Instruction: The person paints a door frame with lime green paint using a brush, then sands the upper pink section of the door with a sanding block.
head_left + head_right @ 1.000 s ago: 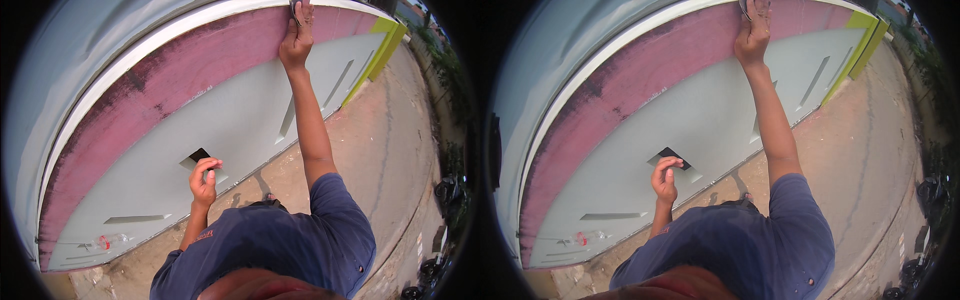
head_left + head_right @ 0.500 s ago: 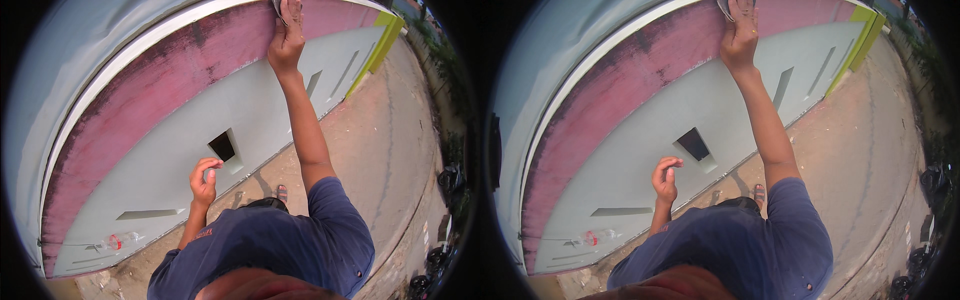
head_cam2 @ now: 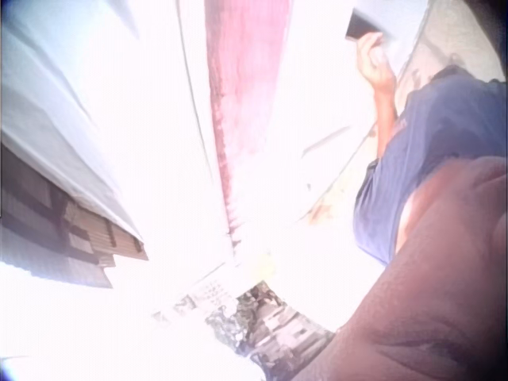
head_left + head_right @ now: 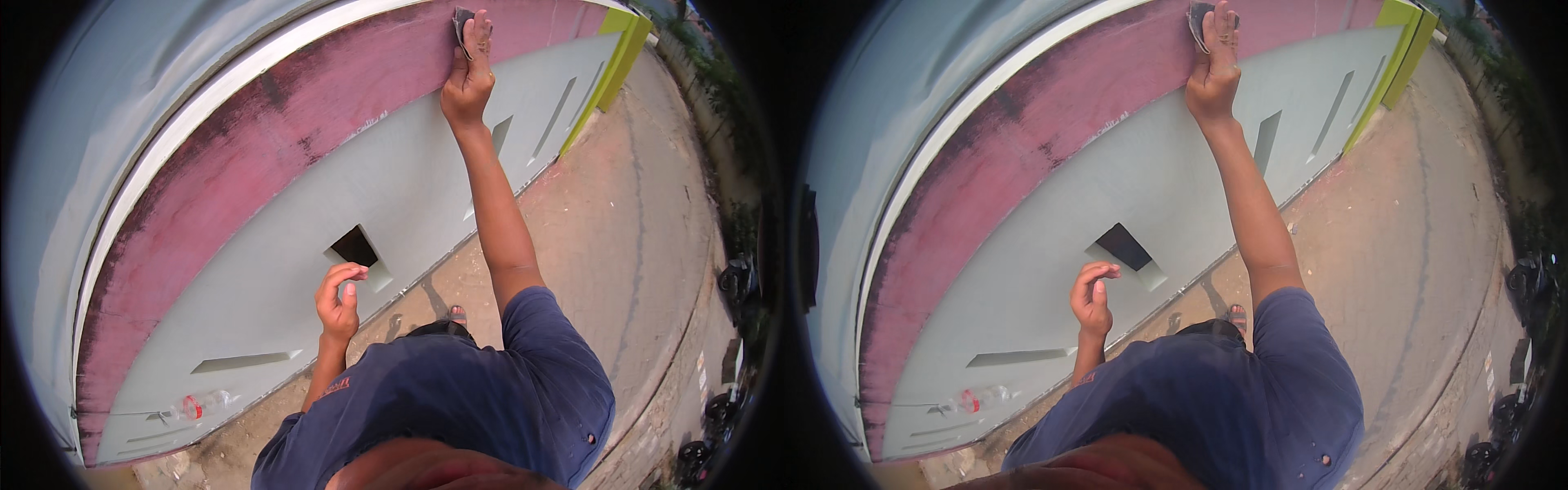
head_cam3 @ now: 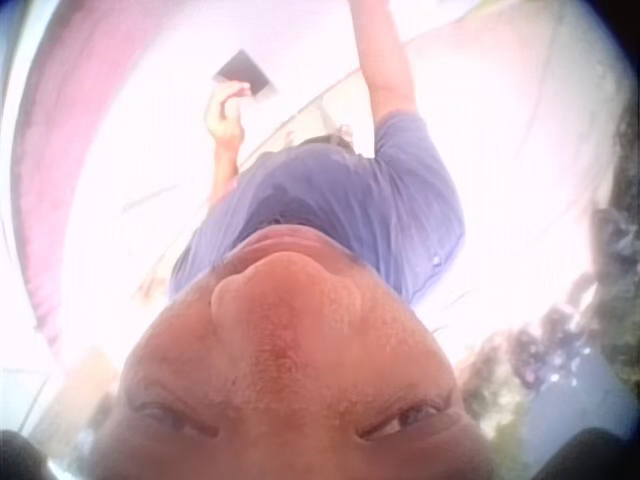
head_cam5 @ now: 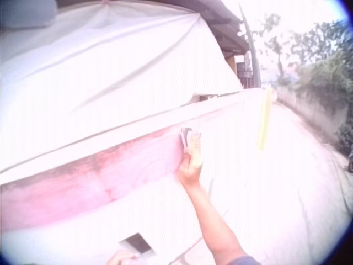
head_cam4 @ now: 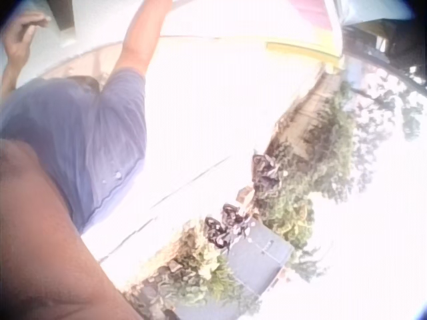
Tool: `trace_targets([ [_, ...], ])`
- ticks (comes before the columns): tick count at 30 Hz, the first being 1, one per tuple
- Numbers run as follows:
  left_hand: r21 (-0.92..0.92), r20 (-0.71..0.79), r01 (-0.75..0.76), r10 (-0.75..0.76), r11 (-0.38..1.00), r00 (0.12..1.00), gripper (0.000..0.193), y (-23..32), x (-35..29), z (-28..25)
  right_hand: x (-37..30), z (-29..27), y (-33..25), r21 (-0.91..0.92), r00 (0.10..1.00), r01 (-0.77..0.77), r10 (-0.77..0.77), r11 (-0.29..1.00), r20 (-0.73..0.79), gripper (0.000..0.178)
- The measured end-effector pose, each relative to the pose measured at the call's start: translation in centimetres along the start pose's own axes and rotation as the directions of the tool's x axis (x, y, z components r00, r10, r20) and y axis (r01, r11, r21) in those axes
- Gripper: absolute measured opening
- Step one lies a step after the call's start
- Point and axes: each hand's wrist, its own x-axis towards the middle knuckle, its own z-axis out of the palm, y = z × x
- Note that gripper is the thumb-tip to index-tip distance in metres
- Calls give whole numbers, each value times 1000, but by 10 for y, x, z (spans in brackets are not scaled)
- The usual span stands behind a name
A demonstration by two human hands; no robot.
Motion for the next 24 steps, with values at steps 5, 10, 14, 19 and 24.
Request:
trace_targets([
  [5,-13,-53,21,-22,1000,998,22,-4,13,30,-41,4,4,-30,991,-134,134,991,-11,51],
  [10,-1,-70,28,-28,1000,997,21,-17,33,75,-127,9,6,8,863,302,-277,953,424,63],
  [14,-10,-80,21,-22,1000,997,21,-18,38,100,-15,-73,149,-116,989,-143,140,983,-35,48],
  [19,17,-110,23,-21,1000,994,21,-23,45,131,43,-100,162,-6,934,-314,308,949,-183,47],
  [24,29,-109,19,-16,999,994,20,-35,63,168,-59,-56,103,37,947,141,-145,989,286,57],
])
